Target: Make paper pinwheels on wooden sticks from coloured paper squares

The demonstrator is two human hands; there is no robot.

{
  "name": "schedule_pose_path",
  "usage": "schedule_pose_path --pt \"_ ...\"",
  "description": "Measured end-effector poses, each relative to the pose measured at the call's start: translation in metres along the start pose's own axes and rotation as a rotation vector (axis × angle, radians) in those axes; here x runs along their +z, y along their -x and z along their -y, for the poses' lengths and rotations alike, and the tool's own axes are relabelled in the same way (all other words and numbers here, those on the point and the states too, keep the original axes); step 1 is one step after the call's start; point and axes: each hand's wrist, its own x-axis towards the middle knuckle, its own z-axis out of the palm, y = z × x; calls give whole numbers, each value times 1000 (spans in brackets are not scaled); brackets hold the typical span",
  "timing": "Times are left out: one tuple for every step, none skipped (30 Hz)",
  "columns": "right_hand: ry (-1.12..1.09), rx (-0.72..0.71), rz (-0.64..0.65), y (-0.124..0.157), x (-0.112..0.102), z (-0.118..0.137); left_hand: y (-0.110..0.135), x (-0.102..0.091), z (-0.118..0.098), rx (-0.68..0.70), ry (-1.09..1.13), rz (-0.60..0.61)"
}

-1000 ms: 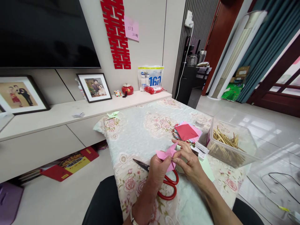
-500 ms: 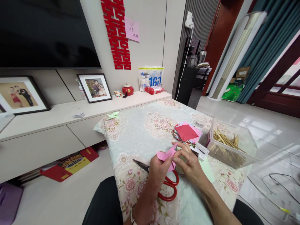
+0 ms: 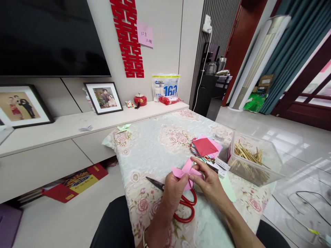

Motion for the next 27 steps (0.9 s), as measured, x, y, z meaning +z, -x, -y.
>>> schedule_pose_path --pt "-16 3 -3 0 0 -1 0 0 -1 0 3 -2" --pt "-29 6 -5 0 1 -2 0 0 -1 0 4 -6" --pt "-41 8 -8 0 2 -3 0 1 -2 1 4 -12" --pt "-51 13 -10 0 2 -4 0 1 -3 4 5 -16" --pt "-59 18 -11 0 3 -5 1 1 -3 7 4 -22" --pt "-66 23 -11 0 3 -5 1 1 -4 11 0 -27" --pt "-72 27 -11 0 3 -6 0 0 -4 16 -9 -31" --pt "-76 30 -11 0 4 -6 0 0 -3 22 -23 -37" --pt "-80 33 -11 0 4 -6 0 0 -2 28 -40 -44" --pt "-82 35 -11 0 4 -5 -1 0 0 34 -58 -51" --pt "-81 37 -13 0 5 -5 -2 0 2 40 -74 -56" --pt "-79 38 -17 1 5 -5 -3 0 5 45 -86 -61" --pt "-74 38 -23 1 6 -5 -3 0 7 49 -94 -68" --pt "-67 38 -29 1 6 -4 -4 0 10 52 -99 -72" --pt "-60 36 -34 1 7 -4 -5 0 13 54 -103 -76" --pt "-53 35 -37 1 7 -4 -6 0 16 54 -102 -79" --pt "-48 32 -37 1 7 -4 -6 0 18 53 -93 -79" --pt "-44 30 -37 1 8 -5 -6 0 19 52 -75 -74" --pt "-41 27 -35 1 8 -5 -6 0 21 52 -53 -69" --pt "-38 24 -35 0 8 -5 -6 0 21 53 -33 -68" --pt "-35 21 -35 0 8 -5 -6 0 22 54 -20 -71" --pt "-31 16 -36 0 8 -5 -6 1 22 56 -14 -76" --pt "-25 12 -36 0 8 -4 -6 1 22 58 -19 -83" --pt "-19 7 -36 0 8 -4 -6 1 21 60 -31 -88" --pt "-11 -1 -36 0 8 -4 -5 1 21 63 -46 -92" --pt "-2 -8 -36 0 8 -4 -5 0 20 66 -59 -93" --pt "8 -14 -36 1 9 -4 -5 0 20 70 -68 -92"
